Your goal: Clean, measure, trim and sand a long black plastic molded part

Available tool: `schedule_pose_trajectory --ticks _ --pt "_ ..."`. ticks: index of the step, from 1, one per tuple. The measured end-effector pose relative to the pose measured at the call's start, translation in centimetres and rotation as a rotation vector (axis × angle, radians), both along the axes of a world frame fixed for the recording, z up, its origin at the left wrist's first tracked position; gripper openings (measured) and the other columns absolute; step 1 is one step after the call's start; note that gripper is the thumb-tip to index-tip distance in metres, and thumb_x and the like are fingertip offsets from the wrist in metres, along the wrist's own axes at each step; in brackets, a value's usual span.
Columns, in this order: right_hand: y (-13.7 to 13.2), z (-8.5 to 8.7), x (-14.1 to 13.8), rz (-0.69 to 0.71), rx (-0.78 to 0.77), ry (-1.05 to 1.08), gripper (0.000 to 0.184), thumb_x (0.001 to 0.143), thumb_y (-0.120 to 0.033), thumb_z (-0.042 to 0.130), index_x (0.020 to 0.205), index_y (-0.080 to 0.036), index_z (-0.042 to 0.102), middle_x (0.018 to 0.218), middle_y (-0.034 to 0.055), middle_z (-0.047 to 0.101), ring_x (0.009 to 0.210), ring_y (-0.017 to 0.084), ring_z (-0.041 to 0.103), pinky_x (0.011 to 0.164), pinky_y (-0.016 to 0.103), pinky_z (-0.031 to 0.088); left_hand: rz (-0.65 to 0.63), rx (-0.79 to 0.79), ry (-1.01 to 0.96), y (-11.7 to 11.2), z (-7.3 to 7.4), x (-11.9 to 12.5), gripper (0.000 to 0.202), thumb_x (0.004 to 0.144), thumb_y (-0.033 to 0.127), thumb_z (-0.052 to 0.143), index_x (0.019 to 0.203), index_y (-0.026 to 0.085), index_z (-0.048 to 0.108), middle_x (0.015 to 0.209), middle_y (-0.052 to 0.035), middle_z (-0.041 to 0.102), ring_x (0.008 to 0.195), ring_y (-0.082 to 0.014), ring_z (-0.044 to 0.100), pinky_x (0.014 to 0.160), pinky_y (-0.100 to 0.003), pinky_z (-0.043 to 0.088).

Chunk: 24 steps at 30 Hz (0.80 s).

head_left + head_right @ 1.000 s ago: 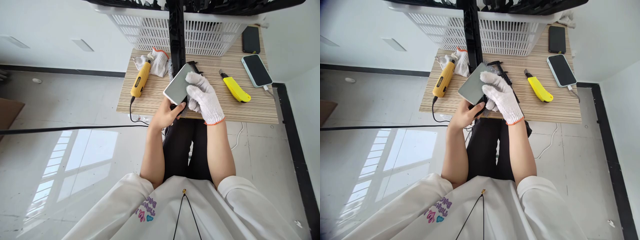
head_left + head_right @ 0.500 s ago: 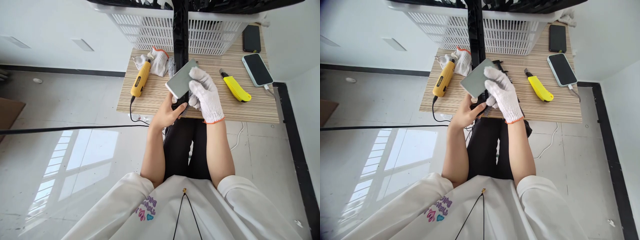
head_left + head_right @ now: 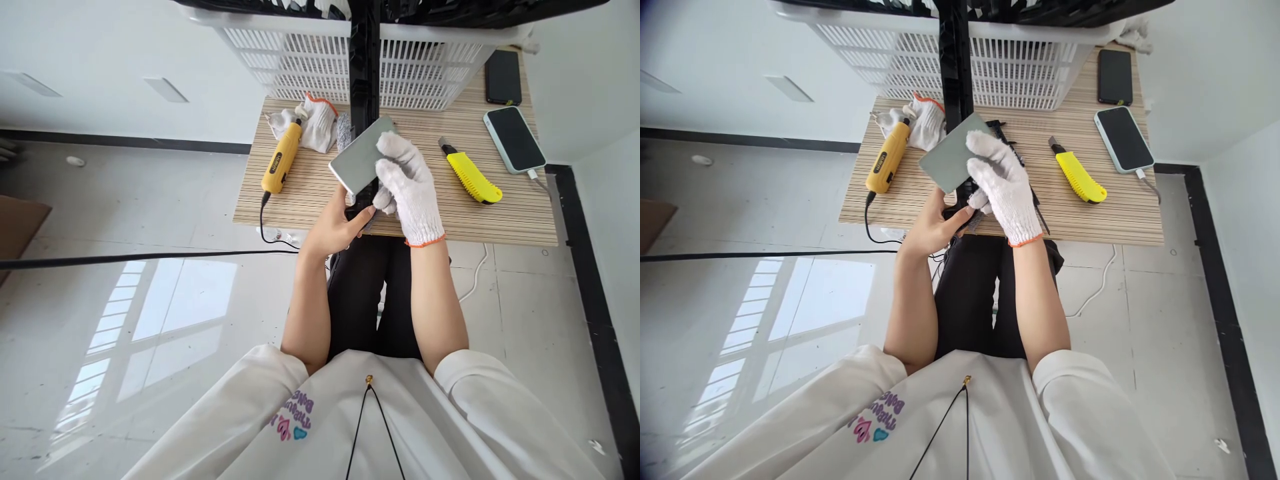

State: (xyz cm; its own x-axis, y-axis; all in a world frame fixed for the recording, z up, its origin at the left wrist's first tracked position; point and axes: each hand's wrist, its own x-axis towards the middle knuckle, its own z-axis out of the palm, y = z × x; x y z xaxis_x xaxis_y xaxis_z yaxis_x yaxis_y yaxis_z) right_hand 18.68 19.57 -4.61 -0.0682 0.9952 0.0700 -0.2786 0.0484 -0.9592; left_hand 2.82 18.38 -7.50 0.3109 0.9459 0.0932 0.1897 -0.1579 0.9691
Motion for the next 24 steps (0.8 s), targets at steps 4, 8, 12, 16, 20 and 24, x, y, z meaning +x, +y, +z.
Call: schedule_pose_trajectory --ticks 4,8,12,16,20,24 --pt "-0.06 0.09 -0.08 0.098 -0.033 -0.084 0.027 0.087 -0.029 0.065 0.112 -0.024 0.059 0.061 -0.0083 0.058 0.042 0.006 0.052 0.033 0.015 0.033 -0.009 -0.001 0.04 -0.02 0.03 -0.02 0.024 0.089 0.038 0.066 0.081 0.019 0.056 0.06 0.0022 0.055 0.049 -0.0107 0.053 0.051 -0.025 0.044" --pt "-0.14 0.14 0.14 -0.014 -0.015 -0.063 0.029 0.087 -0.035 0.065 0.114 -0.026 0.057 0.059 -0.0099 0.054 0.041 0.006 0.05 0.033 0.015 0.031 0.009 -0.012 0.007 -0.05 0.06 -0.01 0.027 0.086 0.04 0.07 0.098 0.02 0.057 0.071 0.0015 0.061 0.047 -0.0098 0.053 0.05 -0.025 0.044" --pt "-0.31 0.08 0.46 0.107 -0.062 -0.109 0.029 0.086 -0.033 0.065 0.112 -0.025 0.058 0.054 -0.009 0.054 0.042 0.008 0.052 0.033 0.017 0.031 -0.014 0.007 0.0 -0.06 0.09 -0.01 0.029 0.087 0.044 0.069 0.08 0.02 0.053 0.059 0.0029 0.054 0.047 -0.0109 0.053 0.049 -0.025 0.044" --pt "-0.44 0.09 0.36 -0.004 -0.023 -0.08 0.031 0.086 -0.034 0.064 0.115 -0.026 0.057 0.054 -0.0098 0.054 0.041 0.008 0.05 0.034 0.016 0.03 -0.004 -0.015 -0.001 -0.04 0.07 -0.06 0.027 0.085 0.042 0.07 0.089 0.02 0.056 0.064 0.0033 0.056 0.046 -0.0097 0.053 0.047 -0.024 0.043" --pt "-0.42 0.13 0.06 0.079 -0.059 -0.103 0.03 0.086 -0.033 0.064 0.113 -0.024 0.058 0.056 -0.0094 0.055 0.041 0.008 0.051 0.033 0.017 0.031 -0.001 -0.013 0.023 -0.13 0.22 -0.07 0.027 0.088 0.041 0.066 0.079 0.019 0.054 0.062 0.0022 0.056 0.048 -0.01 0.053 0.05 -0.024 0.045" --pt "-0.22 0.04 -0.02 -0.036 -0.024 -0.05 0.03 0.087 -0.034 0.064 0.114 -0.025 0.056 0.058 -0.0098 0.056 0.042 0.007 0.05 0.034 0.016 0.031 0.007 -0.011 0.027 -0.19 0.27 -0.06 0.023 0.087 0.039 0.067 0.096 0.02 0.057 0.072 0.0018 0.062 0.049 -0.0097 0.054 0.051 -0.025 0.046"
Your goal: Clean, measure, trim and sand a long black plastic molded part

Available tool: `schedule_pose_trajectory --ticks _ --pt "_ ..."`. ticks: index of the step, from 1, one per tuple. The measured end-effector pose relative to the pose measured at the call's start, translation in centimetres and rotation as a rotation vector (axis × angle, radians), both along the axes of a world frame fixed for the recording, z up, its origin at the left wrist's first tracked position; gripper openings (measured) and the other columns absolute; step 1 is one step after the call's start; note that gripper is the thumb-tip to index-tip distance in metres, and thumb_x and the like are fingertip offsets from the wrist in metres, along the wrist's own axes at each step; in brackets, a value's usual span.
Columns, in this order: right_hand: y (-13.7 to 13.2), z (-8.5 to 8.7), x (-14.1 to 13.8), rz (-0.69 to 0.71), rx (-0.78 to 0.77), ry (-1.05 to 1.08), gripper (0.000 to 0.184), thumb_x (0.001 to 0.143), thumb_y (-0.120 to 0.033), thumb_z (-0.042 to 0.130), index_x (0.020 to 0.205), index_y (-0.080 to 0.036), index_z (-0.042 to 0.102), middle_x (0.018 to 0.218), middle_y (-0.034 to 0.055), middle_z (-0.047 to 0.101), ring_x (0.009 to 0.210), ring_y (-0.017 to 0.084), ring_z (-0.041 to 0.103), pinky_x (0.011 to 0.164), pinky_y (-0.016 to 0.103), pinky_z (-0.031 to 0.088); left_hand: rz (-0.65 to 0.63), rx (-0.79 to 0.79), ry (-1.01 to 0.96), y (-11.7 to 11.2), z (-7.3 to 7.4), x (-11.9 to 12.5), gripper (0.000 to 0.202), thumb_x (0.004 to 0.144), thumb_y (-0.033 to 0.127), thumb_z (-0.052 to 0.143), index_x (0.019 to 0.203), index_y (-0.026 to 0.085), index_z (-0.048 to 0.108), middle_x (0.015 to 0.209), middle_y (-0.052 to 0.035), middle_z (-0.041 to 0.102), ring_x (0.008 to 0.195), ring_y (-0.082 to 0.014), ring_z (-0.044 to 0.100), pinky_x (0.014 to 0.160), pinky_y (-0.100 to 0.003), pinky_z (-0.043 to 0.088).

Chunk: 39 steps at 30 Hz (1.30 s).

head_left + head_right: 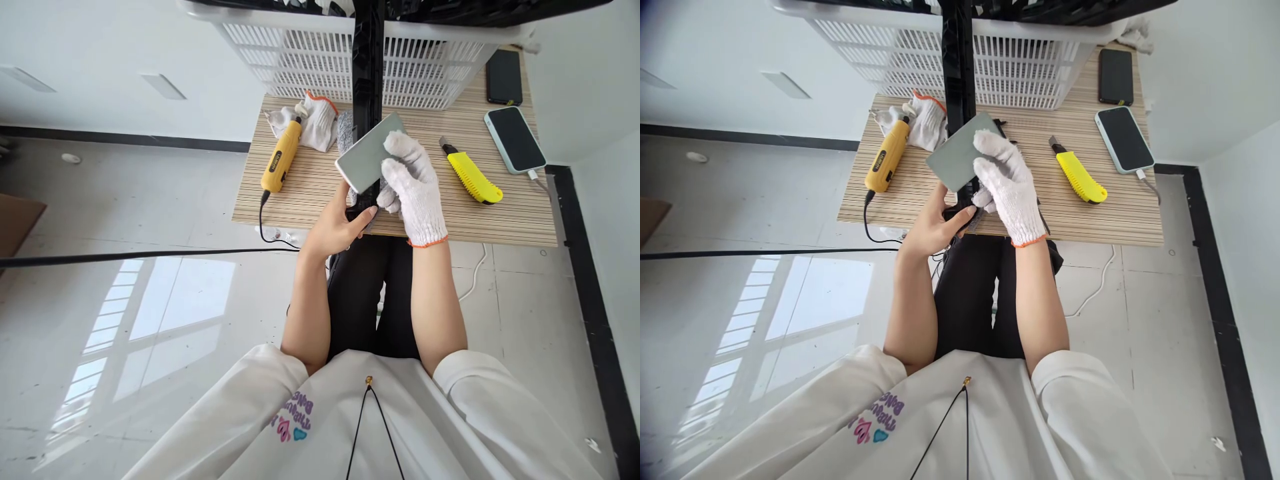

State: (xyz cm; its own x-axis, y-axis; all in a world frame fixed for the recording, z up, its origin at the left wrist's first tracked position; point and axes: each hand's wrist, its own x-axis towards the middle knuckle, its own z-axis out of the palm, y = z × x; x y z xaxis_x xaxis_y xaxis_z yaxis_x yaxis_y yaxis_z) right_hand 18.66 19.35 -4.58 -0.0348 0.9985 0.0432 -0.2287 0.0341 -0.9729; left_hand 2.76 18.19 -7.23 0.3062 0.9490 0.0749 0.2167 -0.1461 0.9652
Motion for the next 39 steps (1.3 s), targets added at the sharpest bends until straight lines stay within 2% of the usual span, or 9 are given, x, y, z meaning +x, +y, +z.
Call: schedule_pose_trajectory --ticks 3,14,18,21,25,29,33,36,39 --pt "0.02 0.04 0.0 0.113 -0.032 -0.023 0.029 0.085 -0.033 0.066 0.112 -0.025 0.058 0.058 -0.0092 0.057 0.041 0.007 0.051 0.033 0.016 0.031 -0.015 0.013 0.008 0.05 -0.12 0.0 0.023 0.088 0.041 0.065 0.085 0.019 0.057 0.06 0.0025 0.056 0.048 -0.0114 0.053 0.05 -0.026 0.044" --pt "-0.14 0.15 -0.05 0.005 0.009 0.003 0.025 0.087 -0.034 0.066 0.111 -0.028 0.06 0.059 -0.0084 0.056 0.045 0.007 0.053 0.035 0.015 0.032 0.007 0.002 0.003 0.0 -0.2 0.15 0.025 0.086 0.039 0.07 0.097 0.021 0.058 0.066 0.0022 0.059 0.047 -0.0116 0.055 0.051 -0.026 0.045" --pt "-0.06 -0.01 0.0 0.117 -0.02 -0.026 0.025 0.086 -0.032 0.067 0.109 -0.026 0.061 0.062 -0.0078 0.059 0.044 0.007 0.054 0.034 0.015 0.034 0.006 0.004 0.052 -0.06 -0.12 0.16 0.023 0.087 0.04 0.068 0.084 0.02 0.057 0.058 0.0029 0.054 0.048 -0.013 0.055 0.05 -0.026 0.046" --pt "-0.04 0.04 0.07 0.003 0.01 0.051 0.025 0.087 -0.029 0.065 0.11 -0.027 0.059 0.06 -0.0092 0.056 0.043 0.006 0.051 0.033 0.014 0.03 0.017 0.015 0.036 -0.03 -0.13 0.16 0.025 0.085 0.04 0.07 0.097 0.021 0.058 0.064 0.0031 0.058 0.046 -0.0113 0.054 0.048 -0.026 0.046" --pt "-0.12 0.1 0.16 0.115 -0.029 -0.004 0.021 0.085 -0.026 0.066 0.106 -0.025 0.061 0.062 -0.0077 0.058 0.043 0.007 0.052 0.033 0.015 0.032 0.0 0.026 0.037 0.03 -0.31 0.13 0.022 0.089 0.041 0.066 0.086 0.02 0.058 0.056 0.0033 0.053 0.048 -0.0127 0.055 0.049 -0.026 0.045" --pt "-0.1 -0.06 0.16 -0.004 0.017 0.074 0.022 0.087 -0.026 0.064 0.109 -0.027 0.06 0.061 -0.0092 0.056 0.042 0.006 0.051 0.034 0.014 0.029 0.017 -0.003 -0.017 0.08 -0.46 0.08 0.032 0.086 0.044 0.071 0.106 0.023 0.059 0.066 0.0027 0.058 0.048 -0.0127 0.057 0.049 -0.026 0.046" --pt "-0.01 -0.14 0.18 0.1 -0.033 0.014 0.023 0.086 -0.028 0.066 0.108 -0.026 0.061 0.063 -0.0083 0.058 0.043 0.007 0.052 0.034 0.016 0.031 0.019 -0.014 -0.014 0.1 -0.41 0.05 0.029 0.086 0.047 0.07 0.09 0.02 0.059 0.057 0.003 0.054 0.045 -0.012 0.054 0.044 -0.025 0.042" --pt "0.12 -0.09 0.19 -0.014 0.019 0.071 0.025 0.086 -0.028 0.066 0.11 -0.027 0.06 0.064 -0.0082 0.057 0.044 0.006 0.052 0.036 0.016 0.03 0.033 -0.041 -0.072 0.15 -0.48 0.02 0.038 0.084 0.047 0.073 0.109 0.023 0.057 0.063 0.0037 0.058 0.043 -0.0107 0.054 0.039 -0.023 0.038" --pt "0.24 -0.09 0.18 0.066 0.0 0.063 0.024 0.085 -0.026 0.065 0.109 -0.027 0.06 0.064 -0.0077 0.057 0.044 0.007 0.051 0.035 0.017 0.027 0.03 -0.042 -0.073 0.15 -0.52 -0.02 0.037 0.085 0.047 0.071 0.109 0.022 0.056 0.062 0.0031 0.06 0.044 -0.0114 0.057 0.039 -0.022 0.04"
